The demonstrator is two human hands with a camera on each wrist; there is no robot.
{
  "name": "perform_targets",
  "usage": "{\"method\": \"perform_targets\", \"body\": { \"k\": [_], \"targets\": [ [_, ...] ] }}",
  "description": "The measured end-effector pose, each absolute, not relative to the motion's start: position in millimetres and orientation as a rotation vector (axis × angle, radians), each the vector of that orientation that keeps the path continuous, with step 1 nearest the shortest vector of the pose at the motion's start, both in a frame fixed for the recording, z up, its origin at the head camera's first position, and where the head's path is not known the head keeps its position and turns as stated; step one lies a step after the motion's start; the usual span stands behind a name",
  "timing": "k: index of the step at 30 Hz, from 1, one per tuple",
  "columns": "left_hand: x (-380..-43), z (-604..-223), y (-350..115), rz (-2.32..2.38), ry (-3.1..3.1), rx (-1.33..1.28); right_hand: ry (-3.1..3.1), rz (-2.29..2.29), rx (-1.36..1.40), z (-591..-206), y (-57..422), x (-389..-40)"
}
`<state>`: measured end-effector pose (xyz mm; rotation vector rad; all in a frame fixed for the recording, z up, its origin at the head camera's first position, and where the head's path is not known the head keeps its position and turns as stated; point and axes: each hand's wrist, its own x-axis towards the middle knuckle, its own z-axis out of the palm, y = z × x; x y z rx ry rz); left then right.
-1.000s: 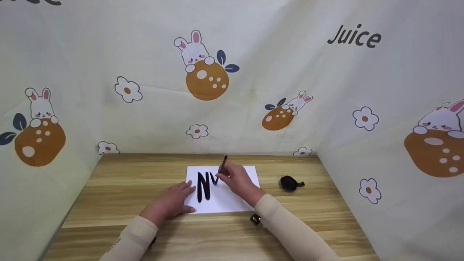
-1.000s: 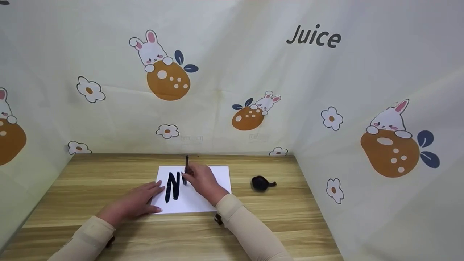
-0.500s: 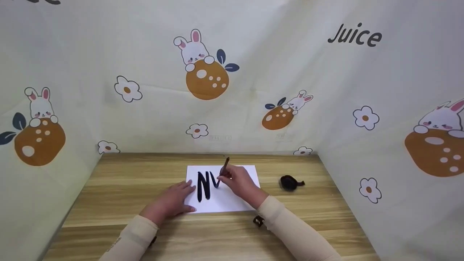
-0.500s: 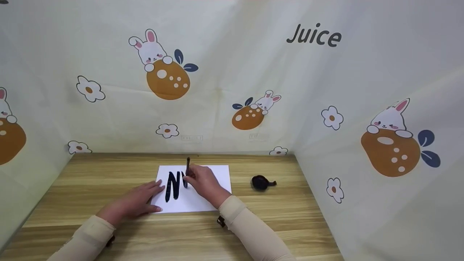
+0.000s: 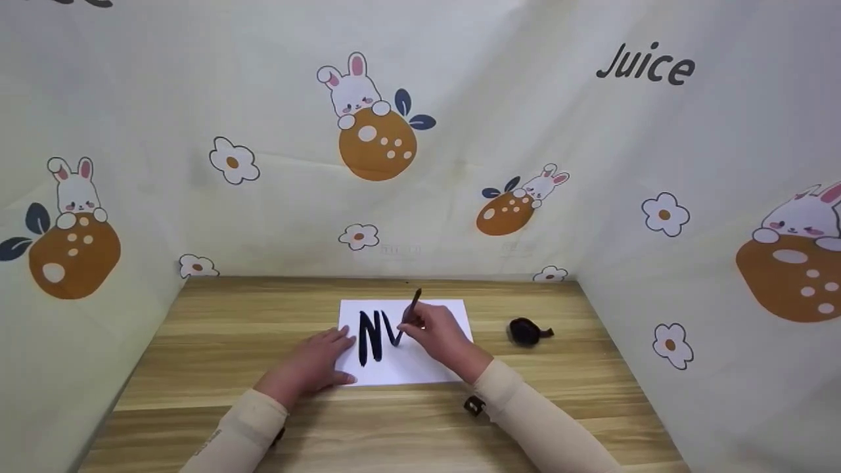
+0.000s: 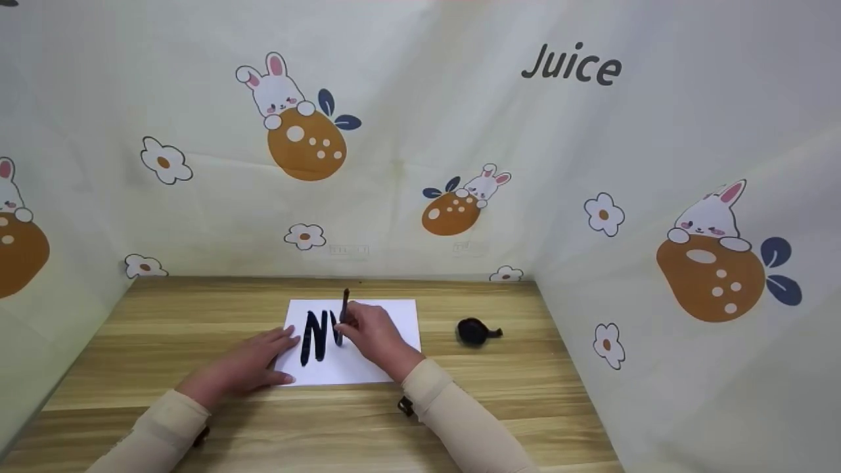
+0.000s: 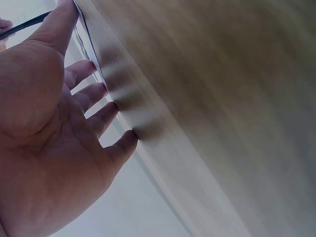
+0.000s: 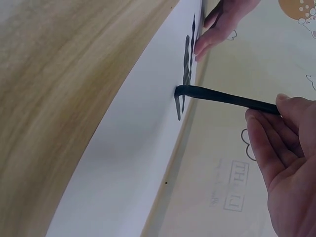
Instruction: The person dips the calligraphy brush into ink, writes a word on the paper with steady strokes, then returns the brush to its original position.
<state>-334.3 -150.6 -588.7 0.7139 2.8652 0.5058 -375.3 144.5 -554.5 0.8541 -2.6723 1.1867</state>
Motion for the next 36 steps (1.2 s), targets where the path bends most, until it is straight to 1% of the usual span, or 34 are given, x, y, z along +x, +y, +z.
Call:
{"method": "perform_targets", "body": {
  "k": [8, 20, 36],
  "targets": [
    [-333.6, -588.6, -150.2, 0.515, 2.857, 0.685, -2.678, 1.167, 0.879, -552.7, 146.9, -371.3],
    [-329.7, -582.6, -151.3, 0.587, 2.857, 0.748, -2.65, 1.181, 0.952, -553.6, 151.7, -366.4],
    [-329.1, -581.7, -150.4, 0.576, 2.857, 0.727, -2.665, 1.186, 0.952, -550.7, 154.6, -362.6]
  ]
}}
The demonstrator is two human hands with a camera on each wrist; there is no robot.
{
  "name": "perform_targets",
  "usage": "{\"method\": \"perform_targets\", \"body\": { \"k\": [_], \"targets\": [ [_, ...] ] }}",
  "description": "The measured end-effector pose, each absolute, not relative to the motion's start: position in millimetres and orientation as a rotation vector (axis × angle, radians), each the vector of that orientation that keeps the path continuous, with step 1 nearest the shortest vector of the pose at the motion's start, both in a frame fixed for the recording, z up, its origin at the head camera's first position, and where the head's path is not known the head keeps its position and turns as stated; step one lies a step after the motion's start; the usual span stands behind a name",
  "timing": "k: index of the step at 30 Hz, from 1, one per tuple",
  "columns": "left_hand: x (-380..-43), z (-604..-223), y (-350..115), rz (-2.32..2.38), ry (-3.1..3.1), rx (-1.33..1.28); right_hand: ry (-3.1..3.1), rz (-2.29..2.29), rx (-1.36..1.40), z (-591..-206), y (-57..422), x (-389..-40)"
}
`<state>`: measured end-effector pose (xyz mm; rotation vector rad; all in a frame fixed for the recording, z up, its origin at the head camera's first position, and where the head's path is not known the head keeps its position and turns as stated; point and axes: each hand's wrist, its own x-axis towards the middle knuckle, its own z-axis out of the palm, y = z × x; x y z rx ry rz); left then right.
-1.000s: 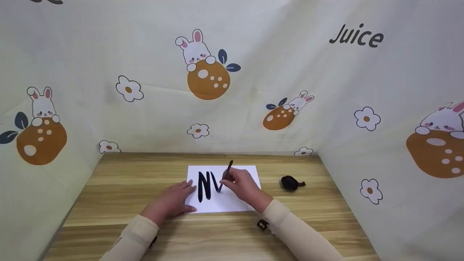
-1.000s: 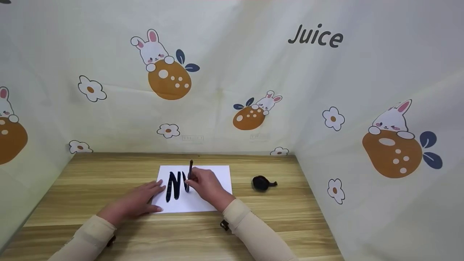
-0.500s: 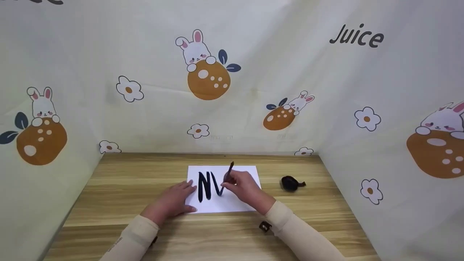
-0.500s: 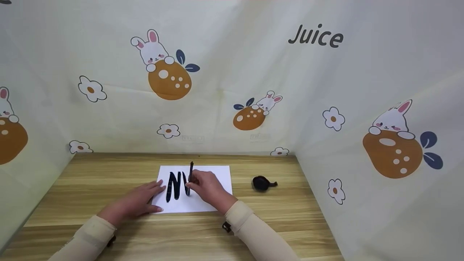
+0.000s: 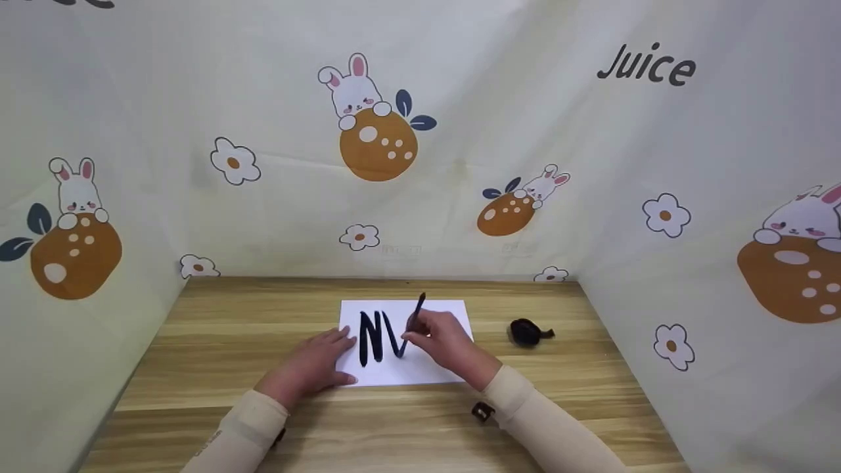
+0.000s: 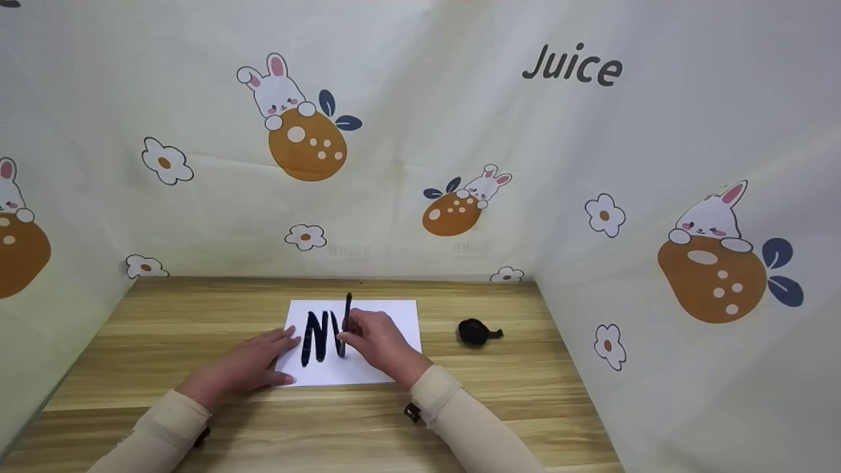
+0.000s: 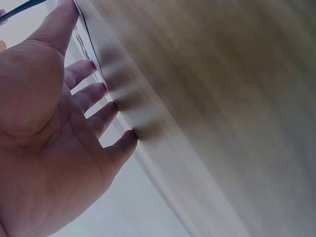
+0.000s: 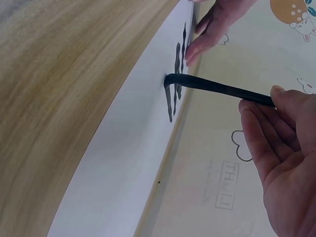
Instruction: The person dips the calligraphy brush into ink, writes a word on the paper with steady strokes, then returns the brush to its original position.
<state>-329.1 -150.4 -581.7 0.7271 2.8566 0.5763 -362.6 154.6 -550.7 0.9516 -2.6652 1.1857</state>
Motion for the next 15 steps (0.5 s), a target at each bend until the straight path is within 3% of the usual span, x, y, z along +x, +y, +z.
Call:
{"method": "perform_targets", "body": {
  "k": [15],
  "targets": [
    [-330.0, -585.1, -152.7, 0.588, 2.868, 0.798, -2.641, 1.212, 0.937, -550.2, 155.7, -363.5]
  ]
}}
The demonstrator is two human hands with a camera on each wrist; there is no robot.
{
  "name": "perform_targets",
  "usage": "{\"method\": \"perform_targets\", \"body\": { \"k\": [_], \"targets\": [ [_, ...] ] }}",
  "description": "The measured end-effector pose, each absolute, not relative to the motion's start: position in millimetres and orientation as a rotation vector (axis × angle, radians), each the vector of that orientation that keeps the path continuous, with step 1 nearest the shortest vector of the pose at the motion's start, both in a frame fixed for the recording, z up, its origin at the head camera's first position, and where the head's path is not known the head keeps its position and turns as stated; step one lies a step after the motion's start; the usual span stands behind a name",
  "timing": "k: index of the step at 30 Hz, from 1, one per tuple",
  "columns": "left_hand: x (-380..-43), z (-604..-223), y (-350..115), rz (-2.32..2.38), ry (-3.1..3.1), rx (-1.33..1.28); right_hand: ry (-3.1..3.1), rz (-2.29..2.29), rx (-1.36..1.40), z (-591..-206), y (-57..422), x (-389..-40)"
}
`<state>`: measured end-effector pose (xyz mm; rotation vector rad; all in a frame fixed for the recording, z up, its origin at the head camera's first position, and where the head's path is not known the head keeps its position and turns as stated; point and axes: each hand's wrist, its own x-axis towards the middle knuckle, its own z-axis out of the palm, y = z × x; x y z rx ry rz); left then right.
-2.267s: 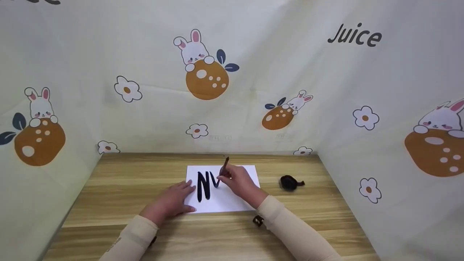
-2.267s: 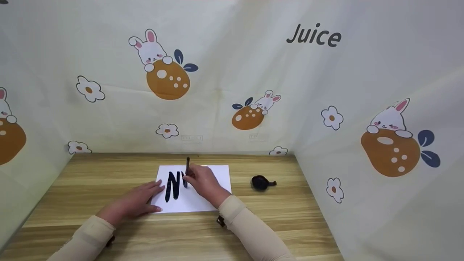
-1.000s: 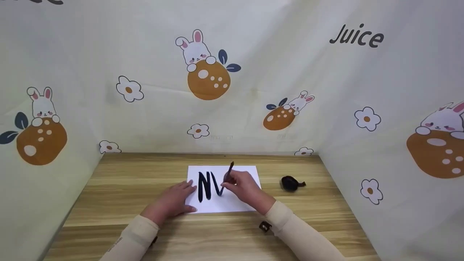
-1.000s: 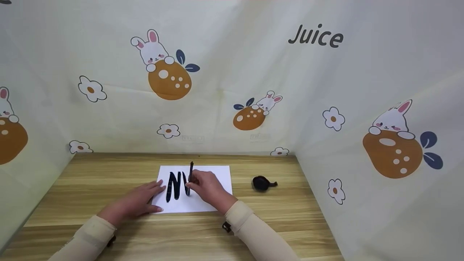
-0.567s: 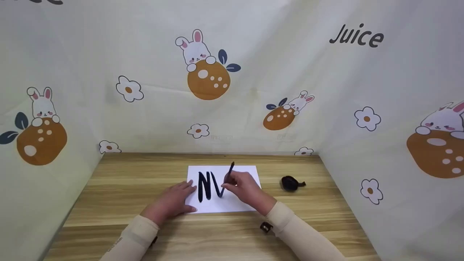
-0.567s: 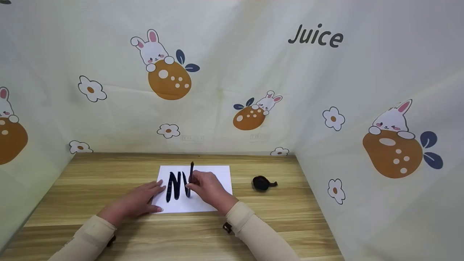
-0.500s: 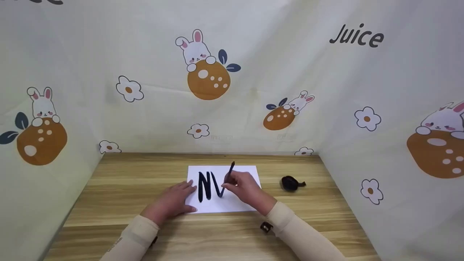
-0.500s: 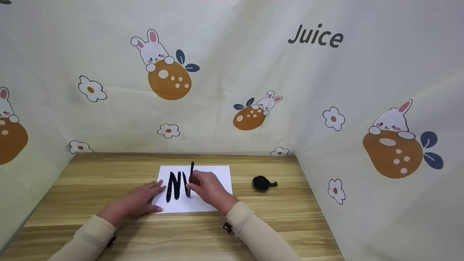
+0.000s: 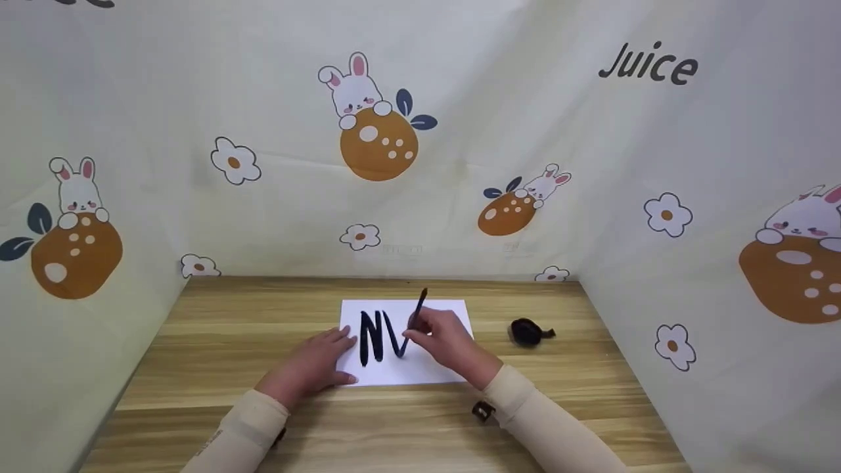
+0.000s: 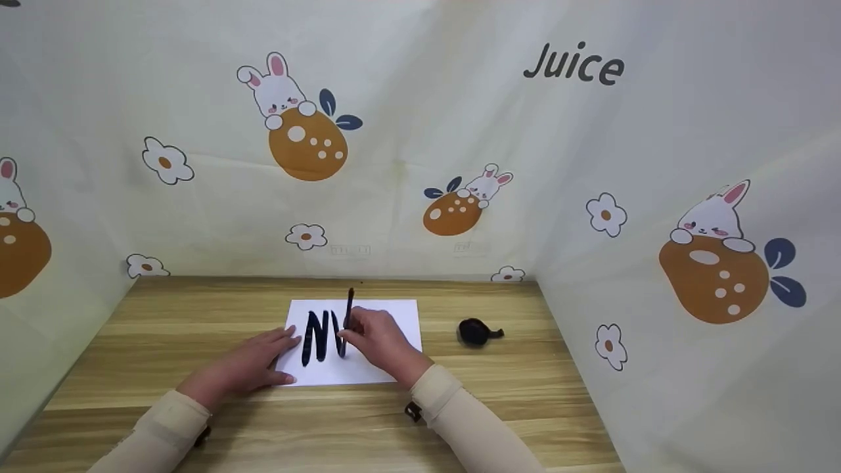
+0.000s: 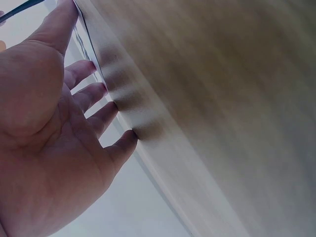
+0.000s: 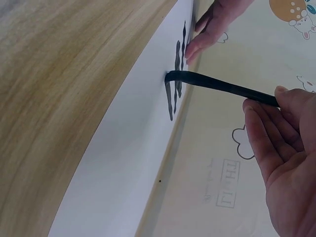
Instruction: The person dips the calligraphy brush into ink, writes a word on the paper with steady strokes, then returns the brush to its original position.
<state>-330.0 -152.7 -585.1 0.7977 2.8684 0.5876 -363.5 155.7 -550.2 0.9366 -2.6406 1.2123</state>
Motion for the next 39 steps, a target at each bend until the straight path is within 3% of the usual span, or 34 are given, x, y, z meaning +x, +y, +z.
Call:
{"method": "perform_targets", "body": {
  "k": [39],
  "targets": [
    [-328.3, -581.5, -151.6, 0.592, 2.843, 0.714, -2.555, 1.25, 0.857, -544.4, 152.4, -375.0]
  ]
}}
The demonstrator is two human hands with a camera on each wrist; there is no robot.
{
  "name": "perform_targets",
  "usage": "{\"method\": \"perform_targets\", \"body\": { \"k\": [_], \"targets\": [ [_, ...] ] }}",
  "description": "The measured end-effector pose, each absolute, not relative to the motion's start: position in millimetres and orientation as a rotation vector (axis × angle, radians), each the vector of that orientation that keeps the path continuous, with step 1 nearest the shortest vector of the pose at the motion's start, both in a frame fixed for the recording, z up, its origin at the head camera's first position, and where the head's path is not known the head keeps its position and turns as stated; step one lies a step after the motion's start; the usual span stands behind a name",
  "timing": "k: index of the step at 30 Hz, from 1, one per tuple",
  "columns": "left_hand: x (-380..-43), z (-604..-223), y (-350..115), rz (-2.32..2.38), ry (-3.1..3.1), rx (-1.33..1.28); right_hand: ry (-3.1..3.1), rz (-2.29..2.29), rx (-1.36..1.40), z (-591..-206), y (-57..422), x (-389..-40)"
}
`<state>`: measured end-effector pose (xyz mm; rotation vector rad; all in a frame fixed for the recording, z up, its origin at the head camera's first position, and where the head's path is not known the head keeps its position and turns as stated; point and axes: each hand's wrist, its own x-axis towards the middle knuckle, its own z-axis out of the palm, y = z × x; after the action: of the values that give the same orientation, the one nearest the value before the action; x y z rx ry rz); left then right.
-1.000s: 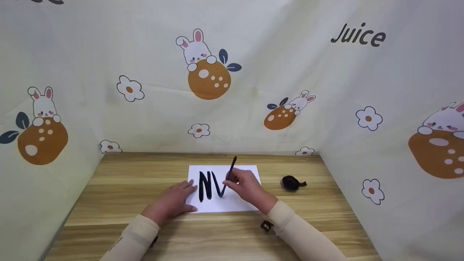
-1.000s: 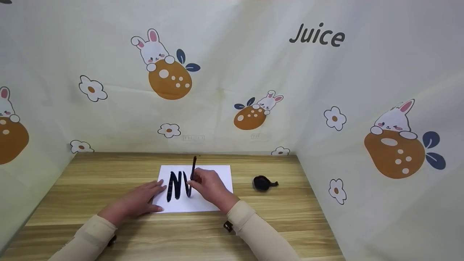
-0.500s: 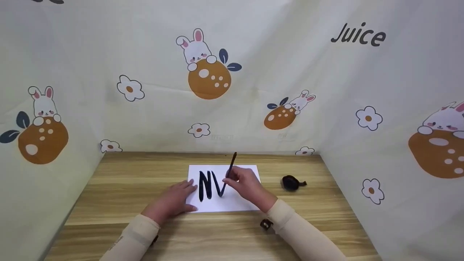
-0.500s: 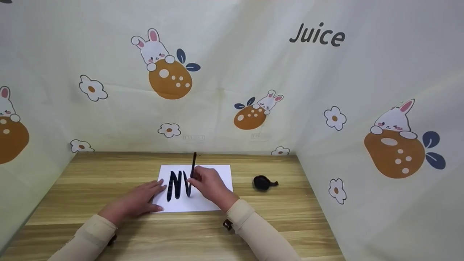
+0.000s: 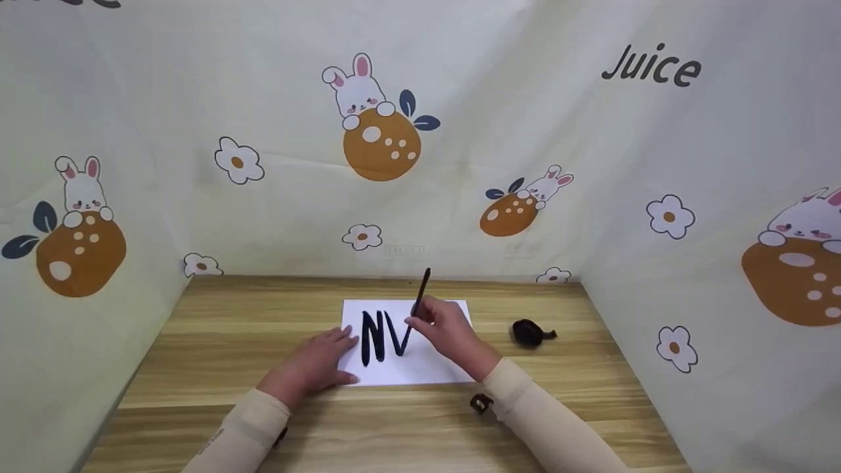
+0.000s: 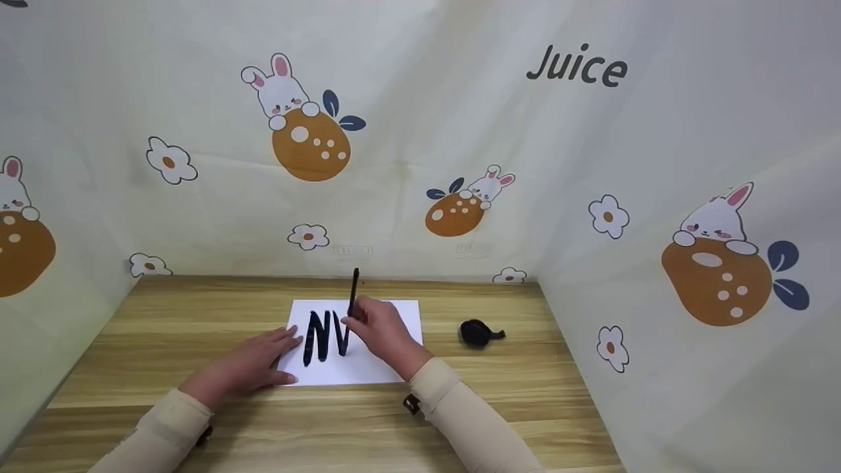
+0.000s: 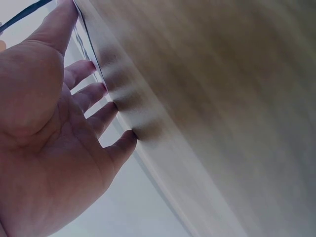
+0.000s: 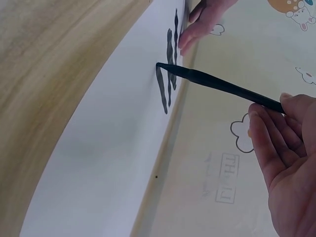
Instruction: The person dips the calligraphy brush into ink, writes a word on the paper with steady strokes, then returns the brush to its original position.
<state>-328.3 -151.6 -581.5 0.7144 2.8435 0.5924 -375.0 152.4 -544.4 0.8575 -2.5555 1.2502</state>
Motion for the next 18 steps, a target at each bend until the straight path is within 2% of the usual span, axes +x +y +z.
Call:
{"method": "perform_targets", "body": {
  "k": [18],
  "targets": [
    [-332.6, -586.7, -152.4, 0.563, 2.852, 0.741, -2.607, 1.205, 0.776, -551.1, 148.6, -390.6]
  ]
}}
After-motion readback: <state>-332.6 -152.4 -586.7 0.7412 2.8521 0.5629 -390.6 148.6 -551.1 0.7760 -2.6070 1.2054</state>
